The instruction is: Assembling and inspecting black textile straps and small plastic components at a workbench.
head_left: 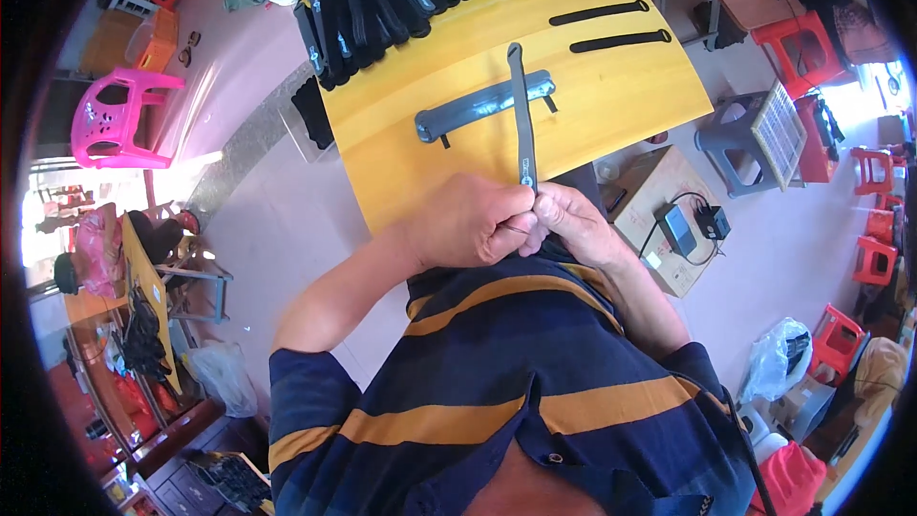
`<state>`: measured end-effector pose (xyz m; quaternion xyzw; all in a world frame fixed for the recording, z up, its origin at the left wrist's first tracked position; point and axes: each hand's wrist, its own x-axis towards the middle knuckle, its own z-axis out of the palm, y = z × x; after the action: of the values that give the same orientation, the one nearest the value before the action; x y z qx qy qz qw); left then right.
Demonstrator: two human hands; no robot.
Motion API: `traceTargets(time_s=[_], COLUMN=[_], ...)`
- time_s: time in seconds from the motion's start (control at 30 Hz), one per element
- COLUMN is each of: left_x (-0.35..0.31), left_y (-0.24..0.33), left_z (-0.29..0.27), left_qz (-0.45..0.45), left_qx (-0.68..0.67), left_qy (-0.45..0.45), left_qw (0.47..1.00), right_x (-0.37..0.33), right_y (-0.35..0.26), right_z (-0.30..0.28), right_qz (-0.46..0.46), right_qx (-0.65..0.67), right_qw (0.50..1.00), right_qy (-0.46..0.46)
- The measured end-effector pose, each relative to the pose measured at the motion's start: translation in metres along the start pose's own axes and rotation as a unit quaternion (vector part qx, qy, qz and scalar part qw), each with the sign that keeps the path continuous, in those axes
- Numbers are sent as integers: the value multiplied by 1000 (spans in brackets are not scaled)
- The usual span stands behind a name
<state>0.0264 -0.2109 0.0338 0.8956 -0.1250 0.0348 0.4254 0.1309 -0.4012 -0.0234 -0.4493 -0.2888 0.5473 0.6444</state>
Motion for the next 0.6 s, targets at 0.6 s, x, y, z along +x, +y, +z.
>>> traceTargets(time_s=[0.6], left_x=[-12], left_y=[24], left_z=[-57], left_qz=[-29], left_qx=[-207], left_qy=[-157], left_qw=[965], right_x=[-35], right_y=[-58], right_z=[-63], right_qz=[-79], right_qx=[-237], right_qw=[923], right_qy=[-292])
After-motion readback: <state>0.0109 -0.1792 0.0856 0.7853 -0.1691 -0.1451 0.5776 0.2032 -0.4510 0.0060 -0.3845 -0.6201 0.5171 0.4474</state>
